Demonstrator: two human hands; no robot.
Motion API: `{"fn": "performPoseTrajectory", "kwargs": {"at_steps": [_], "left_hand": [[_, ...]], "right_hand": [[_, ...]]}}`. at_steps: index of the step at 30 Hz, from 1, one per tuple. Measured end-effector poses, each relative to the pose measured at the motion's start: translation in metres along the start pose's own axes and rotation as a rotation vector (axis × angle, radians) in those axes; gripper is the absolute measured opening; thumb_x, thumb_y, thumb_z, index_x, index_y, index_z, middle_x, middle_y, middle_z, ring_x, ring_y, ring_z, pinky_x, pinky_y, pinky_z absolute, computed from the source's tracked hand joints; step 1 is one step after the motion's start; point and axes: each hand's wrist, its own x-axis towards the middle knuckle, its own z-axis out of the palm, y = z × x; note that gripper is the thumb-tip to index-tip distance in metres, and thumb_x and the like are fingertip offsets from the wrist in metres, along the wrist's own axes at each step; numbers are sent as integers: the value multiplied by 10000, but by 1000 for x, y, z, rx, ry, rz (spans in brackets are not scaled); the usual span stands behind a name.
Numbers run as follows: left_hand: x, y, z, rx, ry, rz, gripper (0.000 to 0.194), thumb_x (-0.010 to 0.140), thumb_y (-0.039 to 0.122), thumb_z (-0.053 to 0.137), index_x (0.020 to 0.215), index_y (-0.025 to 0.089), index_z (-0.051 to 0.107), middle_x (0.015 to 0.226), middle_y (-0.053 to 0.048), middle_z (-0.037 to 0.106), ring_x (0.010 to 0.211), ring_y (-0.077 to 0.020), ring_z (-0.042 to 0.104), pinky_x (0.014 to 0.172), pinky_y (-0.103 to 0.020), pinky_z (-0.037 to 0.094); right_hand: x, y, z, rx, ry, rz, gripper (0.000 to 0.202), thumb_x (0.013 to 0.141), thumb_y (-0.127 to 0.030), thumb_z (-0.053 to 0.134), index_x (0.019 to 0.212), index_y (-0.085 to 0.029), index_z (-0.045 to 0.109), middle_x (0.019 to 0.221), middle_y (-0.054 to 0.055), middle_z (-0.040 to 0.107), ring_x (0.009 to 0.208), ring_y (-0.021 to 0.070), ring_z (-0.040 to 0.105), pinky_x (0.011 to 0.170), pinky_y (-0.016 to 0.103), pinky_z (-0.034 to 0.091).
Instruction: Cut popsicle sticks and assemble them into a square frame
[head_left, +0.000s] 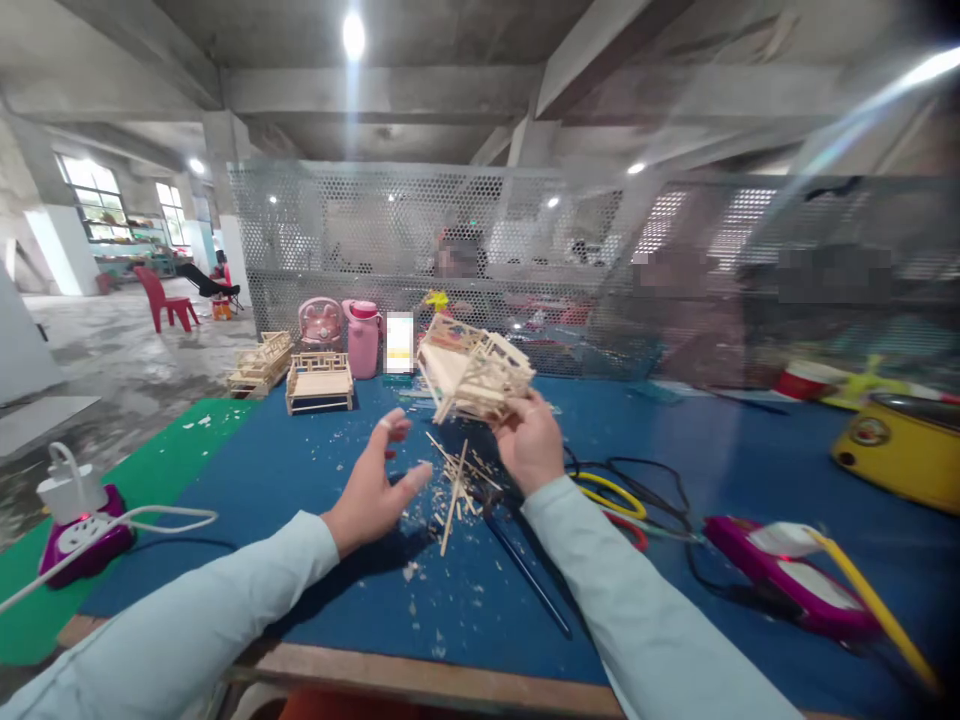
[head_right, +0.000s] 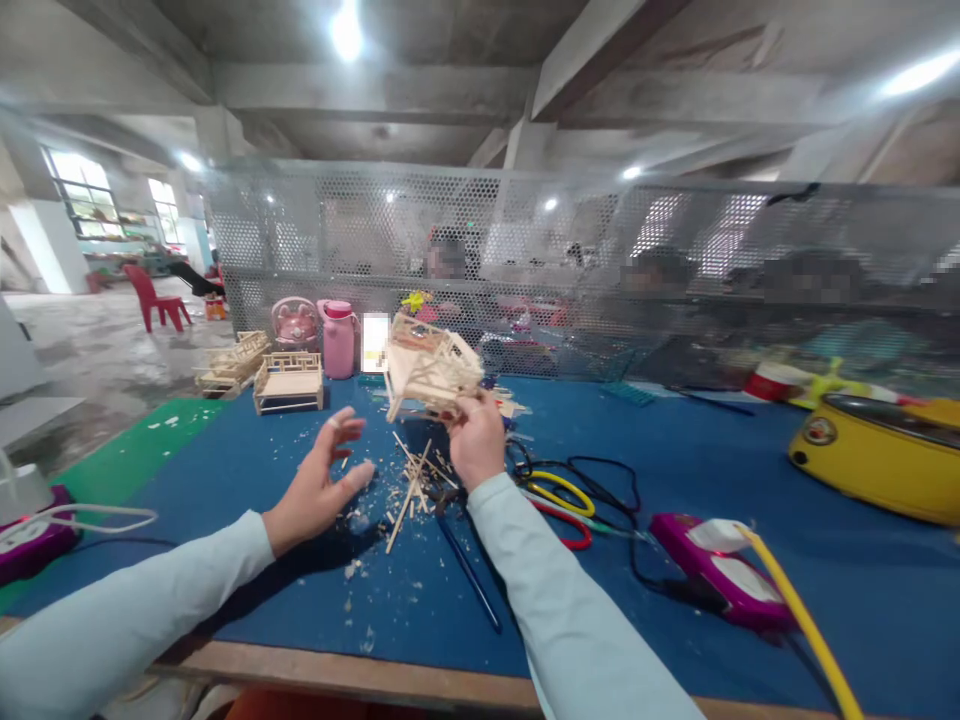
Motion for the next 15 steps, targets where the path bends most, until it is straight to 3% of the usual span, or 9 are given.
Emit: {"fn": "performPoseTrajectory", "kwargs": {"at_steps": [3, 8, 12, 15], "left_hand": [[21, -4, 1, -75, 97, -15, 744, 746, 362, 621, 1370, 218, 242, 1420, -123, 298, 1260, -270, 347, 1006, -412, 329], [41, -8, 0, -337, 66, -172, 458, 782, 475, 545, 1134, 182, 533, 1218, -101, 543, 1089, -232, 514, 906, -361, 427], [36, -13, -7, -546, 104, -335, 432, 705, 535, 610, 930, 166, 596, 1013, -71, 632, 885, -175, 590, 744, -283, 480], [34, -14, -16, -668, 121, -444, 422, 633, 509, 692, 855, 164, 593, 919, -50, 648, 765, -140, 601, 665, -246, 477]], "right_hand": [[-21, 12, 13, -171, -46, 16, 135, 581, -192, 572, 662, -208, 465, 633, -62, 516, 586, 96, 491, 519, 208, 407], [-45, 12, 28, -399, -298, -27, 135, 680, -279, 574, 741, -216, 470, 778, -22, 568, 683, 128, 531, 649, 264, 445], [-50, 0, 27, -637, -412, -222, 138, 741, -330, 542, 792, -203, 520, 1034, 49, 557, 829, 163, 549, 703, 290, 449], [-48, -1, 20, -826, -395, -418, 233, 769, -333, 521, 964, -207, 540, 998, 60, 557, 848, 180, 533, 691, 298, 441]]}}
